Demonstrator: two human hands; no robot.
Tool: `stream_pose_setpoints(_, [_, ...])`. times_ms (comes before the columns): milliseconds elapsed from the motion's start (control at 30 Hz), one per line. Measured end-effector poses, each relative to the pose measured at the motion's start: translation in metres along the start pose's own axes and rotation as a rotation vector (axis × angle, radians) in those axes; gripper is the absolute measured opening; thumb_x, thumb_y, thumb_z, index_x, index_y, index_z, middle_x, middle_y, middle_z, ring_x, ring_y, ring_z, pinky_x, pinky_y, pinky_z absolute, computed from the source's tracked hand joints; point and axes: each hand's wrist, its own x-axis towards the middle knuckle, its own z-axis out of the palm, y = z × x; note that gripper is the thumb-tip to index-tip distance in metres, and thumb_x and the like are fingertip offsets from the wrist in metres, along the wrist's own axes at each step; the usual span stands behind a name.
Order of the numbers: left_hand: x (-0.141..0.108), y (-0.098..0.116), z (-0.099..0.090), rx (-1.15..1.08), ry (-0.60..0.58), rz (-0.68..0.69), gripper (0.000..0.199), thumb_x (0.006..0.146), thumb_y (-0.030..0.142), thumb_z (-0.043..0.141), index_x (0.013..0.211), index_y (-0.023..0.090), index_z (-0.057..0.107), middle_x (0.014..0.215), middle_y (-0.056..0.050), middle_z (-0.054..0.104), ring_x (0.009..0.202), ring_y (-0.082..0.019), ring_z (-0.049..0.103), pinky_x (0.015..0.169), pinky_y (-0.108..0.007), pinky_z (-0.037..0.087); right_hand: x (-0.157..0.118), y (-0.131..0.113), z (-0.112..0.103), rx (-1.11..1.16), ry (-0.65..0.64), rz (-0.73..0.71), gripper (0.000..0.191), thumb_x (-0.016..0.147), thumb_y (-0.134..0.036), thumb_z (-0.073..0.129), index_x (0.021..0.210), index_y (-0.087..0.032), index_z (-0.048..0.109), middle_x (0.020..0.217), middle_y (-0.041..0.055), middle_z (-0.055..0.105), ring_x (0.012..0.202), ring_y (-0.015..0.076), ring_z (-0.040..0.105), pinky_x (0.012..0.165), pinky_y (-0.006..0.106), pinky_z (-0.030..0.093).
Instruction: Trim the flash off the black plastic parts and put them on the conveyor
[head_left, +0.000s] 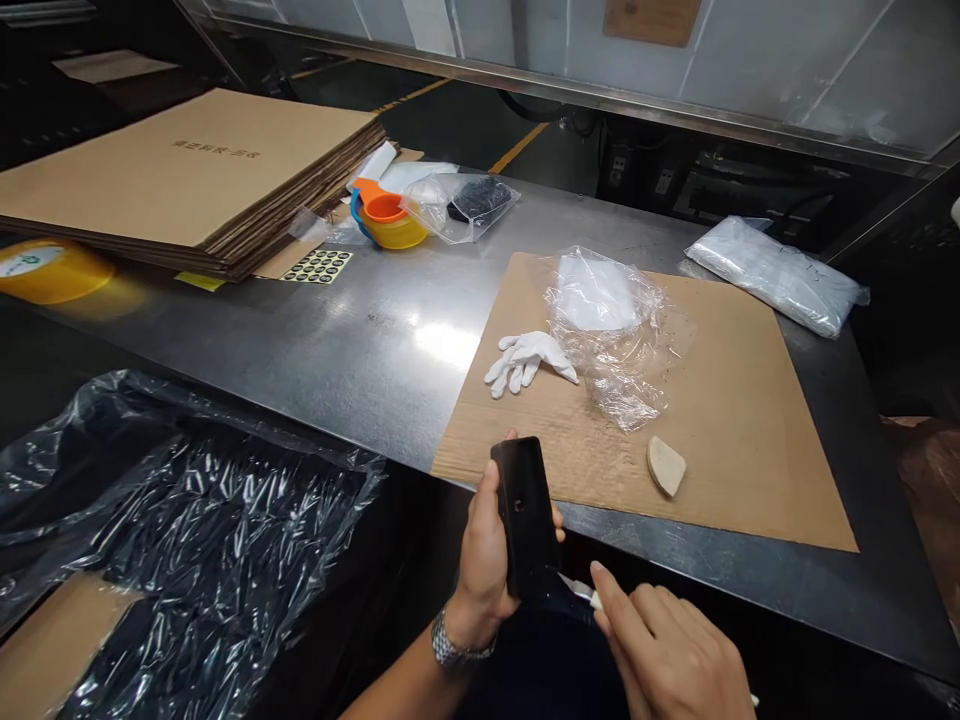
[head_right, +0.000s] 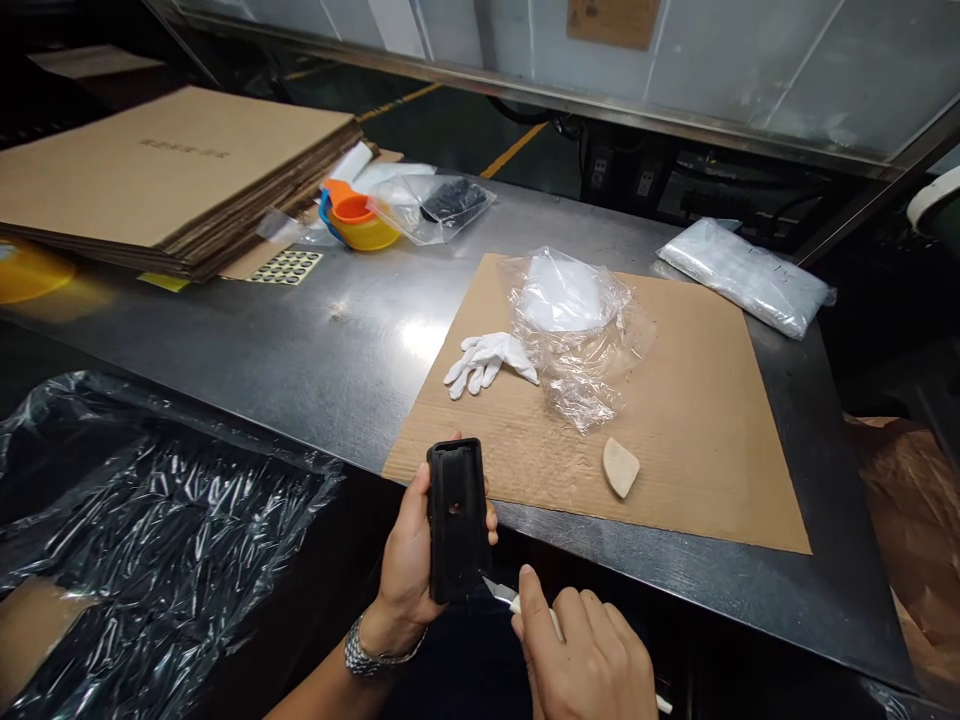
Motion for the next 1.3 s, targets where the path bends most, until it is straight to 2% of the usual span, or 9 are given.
stream_pose_setpoints(233, [0.002, -0.001, -0.001, 0.035, -0.028, -0.081, 0.053, 0.086, 0.052, 0.040, 0.135, 0.030, 0.038, 0.067, -0.001, 0.065, 0.045, -0.014, 0.060, 0.046, -0.026, 0.051, -0.002, 0.003, 0.003, 0.132, -0.081, 0.060, 0.023, 0.095, -0.021, 0.036, 0.085, -0.019, 0.056, 0.050, -0.0069, 0.048, 0.038, 0.0068, 0.043, 0.043, 0.024, 0.024])
stream_pose_setpoints(567, [0.002, 0.000, 0.001, 0.100, -0.052, -0.116, 0.056, 0.086, 0.052, 0.041, 0.136, 0.027, 0.036, 0.064, -0.001, 0.064, 0.043, -0.014, 0.058, 0.045, -0.026, 0.051, -0.004, 0.005, 0.005, 0.055, -0.119, 0.000, 0.022, 0.096, -0.021, 0.033, 0.093, -0.018, 0.055, 0.050, -0.0066, 0.049, 0.036, 0.0076, 0.045, 0.043, 0.024, 0.023])
stream_pose_setpoints(667, [0.002, 0.000, 0.001, 0.138, -0.056, -0.120, 0.059, 0.086, 0.053, 0.041, 0.137, 0.025, 0.034, 0.062, -0.001, 0.063, 0.044, -0.015, 0.058, 0.044, -0.026, 0.050, -0.006, 0.007, 0.007, 0.165, -0.225, 0.052, 0.022, 0.095, -0.021, 0.034, 0.083, -0.021, 0.052, 0.049, -0.0069, 0.048, 0.036, 0.0078, 0.044, 0.041, 0.024, 0.020])
stream_pose_setpoints(800, [0.002, -0.001, 0.002, 0.119, -0.111, -0.061, 0.060, 0.087, 0.053, 0.039, 0.139, 0.026, 0.031, 0.060, -0.001, 0.063, 0.046, -0.015, 0.059, 0.046, -0.026, 0.051, -0.002, 0.008, 0.008, 0.564, -0.512, 0.340, 0.037, 0.097, -0.034, 0.026, 0.070, -0.021, 0.047, 0.047, -0.0064, 0.042, 0.038, 0.0078, 0.038, 0.044, 0.022, 0.019])
stream_pose_setpoints(900, [0.003, -0.002, 0.003, 0.019, -0.175, -0.029, 0.057, 0.088, 0.052, 0.037, 0.139, 0.028, 0.030, 0.066, -0.002, 0.064, 0.049, -0.015, 0.060, 0.047, -0.026, 0.051, 0.004, 0.004, 0.006, 1.203, -0.787, 0.577, 0.045, 0.094, -0.051, 0.024, 0.077, -0.020, 0.052, 0.045, -0.0077, 0.037, 0.038, 0.0065, 0.032, 0.044, 0.019, 0.023])
stream_pose_setpoints(967, [0.004, -0.003, 0.004, -0.048, -0.195, -0.024, 0.057, 0.088, 0.051, 0.038, 0.139, 0.029, 0.030, 0.071, -0.002, 0.064, 0.050, -0.015, 0.060, 0.047, -0.026, 0.051, 0.006, 0.001, 0.003, 1.544, -0.877, 0.620, 0.049, 0.089, -0.059, 0.033, 0.079, -0.018, 0.057, 0.049, -0.0070, 0.037, 0.042, 0.0050, 0.030, 0.044, 0.017, 0.024])
stream_pose_setpoints(1133, [0.006, -0.003, 0.006, -0.125, -0.168, -0.085, 0.057, 0.087, 0.049, 0.042, 0.139, 0.028, 0.030, 0.072, -0.002, 0.063, 0.050, -0.015, 0.061, 0.046, -0.026, 0.052, -0.001, 0.010, 0.001, 1.729, -0.711, 0.704, 0.047, 0.087, -0.059, 0.039, 0.081, -0.015, 0.058, 0.050, -0.0063, 0.040, 0.041, 0.0041, 0.029, 0.042, 0.017, 0.022])
stream_pose_setpoints(1200, [0.006, -0.004, 0.006, -0.140, -0.170, -0.108, 0.055, 0.088, 0.048, 0.041, 0.138, 0.029, 0.030, 0.071, -0.002, 0.063, 0.050, -0.015, 0.061, 0.045, -0.025, 0.051, -0.004, 0.019, 0.002, 1.619, -0.549, 0.783, 0.044, 0.088, -0.057, 0.037, 0.087, -0.017, 0.054, 0.048, -0.0081, 0.038, 0.039, 0.0052, 0.028, 0.040, 0.018, 0.021])
stream_pose_setpoints(1300, [0.004, -0.007, 0.008, -0.156, -0.162, -0.119, 0.054, 0.087, 0.048, 0.042, 0.138, 0.029, 0.032, 0.072, -0.002, 0.062, 0.051, -0.015, 0.061, 0.046, -0.025, 0.051, -0.002, 0.025, 0.003, 1.294, -0.347, 0.798, 0.036, 0.087, -0.052, 0.045, 0.078, -0.018, 0.050, 0.057, -0.0066, 0.036, 0.050, 0.0071, 0.032, 0.046, 0.020, 0.026])
